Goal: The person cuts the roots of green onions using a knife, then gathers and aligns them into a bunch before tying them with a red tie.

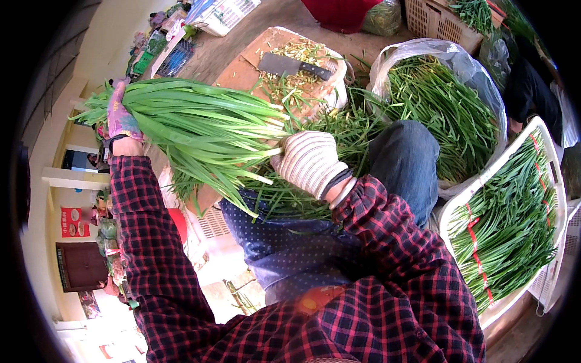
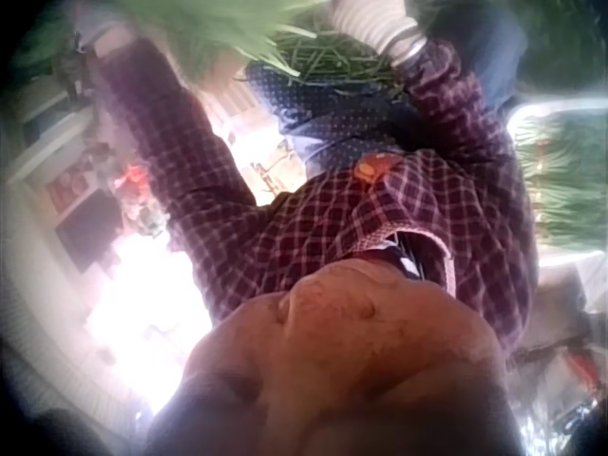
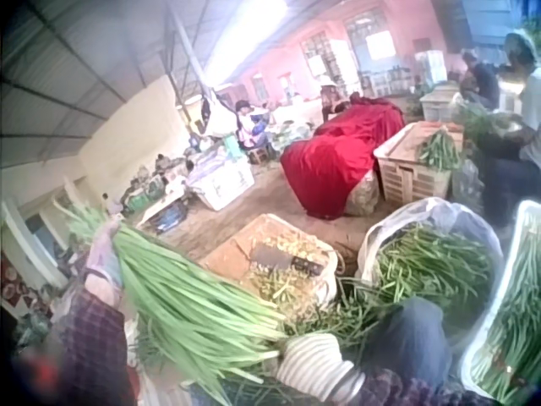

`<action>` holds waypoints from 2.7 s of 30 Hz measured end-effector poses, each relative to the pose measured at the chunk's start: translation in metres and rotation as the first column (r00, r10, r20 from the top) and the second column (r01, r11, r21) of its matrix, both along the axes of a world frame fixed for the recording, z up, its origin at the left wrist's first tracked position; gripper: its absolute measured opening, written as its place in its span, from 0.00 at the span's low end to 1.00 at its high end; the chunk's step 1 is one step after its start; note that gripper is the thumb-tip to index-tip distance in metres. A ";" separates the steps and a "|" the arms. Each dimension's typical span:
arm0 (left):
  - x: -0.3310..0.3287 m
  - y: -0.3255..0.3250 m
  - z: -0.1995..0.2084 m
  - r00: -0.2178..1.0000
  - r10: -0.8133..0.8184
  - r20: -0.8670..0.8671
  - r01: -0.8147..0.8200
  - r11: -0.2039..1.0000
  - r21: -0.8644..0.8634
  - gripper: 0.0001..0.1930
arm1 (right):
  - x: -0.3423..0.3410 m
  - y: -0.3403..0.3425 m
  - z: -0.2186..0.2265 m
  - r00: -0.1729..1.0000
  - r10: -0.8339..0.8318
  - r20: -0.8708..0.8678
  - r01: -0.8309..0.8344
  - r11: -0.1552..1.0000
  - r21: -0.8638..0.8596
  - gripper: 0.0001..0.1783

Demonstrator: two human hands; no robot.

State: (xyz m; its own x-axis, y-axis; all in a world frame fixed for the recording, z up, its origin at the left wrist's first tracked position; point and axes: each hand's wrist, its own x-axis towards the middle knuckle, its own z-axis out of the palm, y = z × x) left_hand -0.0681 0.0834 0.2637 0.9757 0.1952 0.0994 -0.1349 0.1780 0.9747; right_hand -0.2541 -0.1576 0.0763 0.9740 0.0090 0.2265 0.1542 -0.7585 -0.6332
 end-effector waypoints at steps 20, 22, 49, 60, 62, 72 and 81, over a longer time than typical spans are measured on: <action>0.025 0.000 -0.019 0.994 -0.107 0.017 0.108 0.990 -0.091 0.19 | -0.004 -0.022 -0.132 0.778 0.059 -0.625 0.625 0.023 0.780 0.09; 0.022 0.010 -0.013 1.000 0.000 0.009 0.001 0.998 -0.062 0.20 | -0.015 -0.012 -0.110 0.846 0.022 -0.533 0.523 0.155 0.838 0.12; 0.019 0.047 0.008 0.994 0.113 0.003 -0.113 0.994 0.017 0.20 | 0.023 0.005 -0.074 0.976 0.174 -0.127 0.111 0.099 0.989 0.09; 0.017 0.045 0.013 0.995 0.095 -0.022 -0.093 0.994 0.049 0.21 | 0.079 -0.013 -0.061 0.969 0.184 -0.166 0.129 0.196 0.972 0.26; 0.011 0.025 0.014 0.993 0.109 -0.046 -0.107 0.994 0.030 0.20 | 0.094 -0.009 -0.059 0.969 0.233 0.088 -0.095 0.021 0.995 0.21; -0.011 0.069 0.038 0.992 0.095 0.087 -0.104 0.989 0.107 0.20 | 0.051 -0.002 -0.051 0.988 0.145 -0.062 0.062 0.004 0.998 0.23; -0.027 0.099 0.028 0.992 0.085 0.098 -0.089 0.995 0.041 0.21 | 0.044 -0.004 -0.048 0.981 0.193 0.006 -0.038 0.161 0.986 0.15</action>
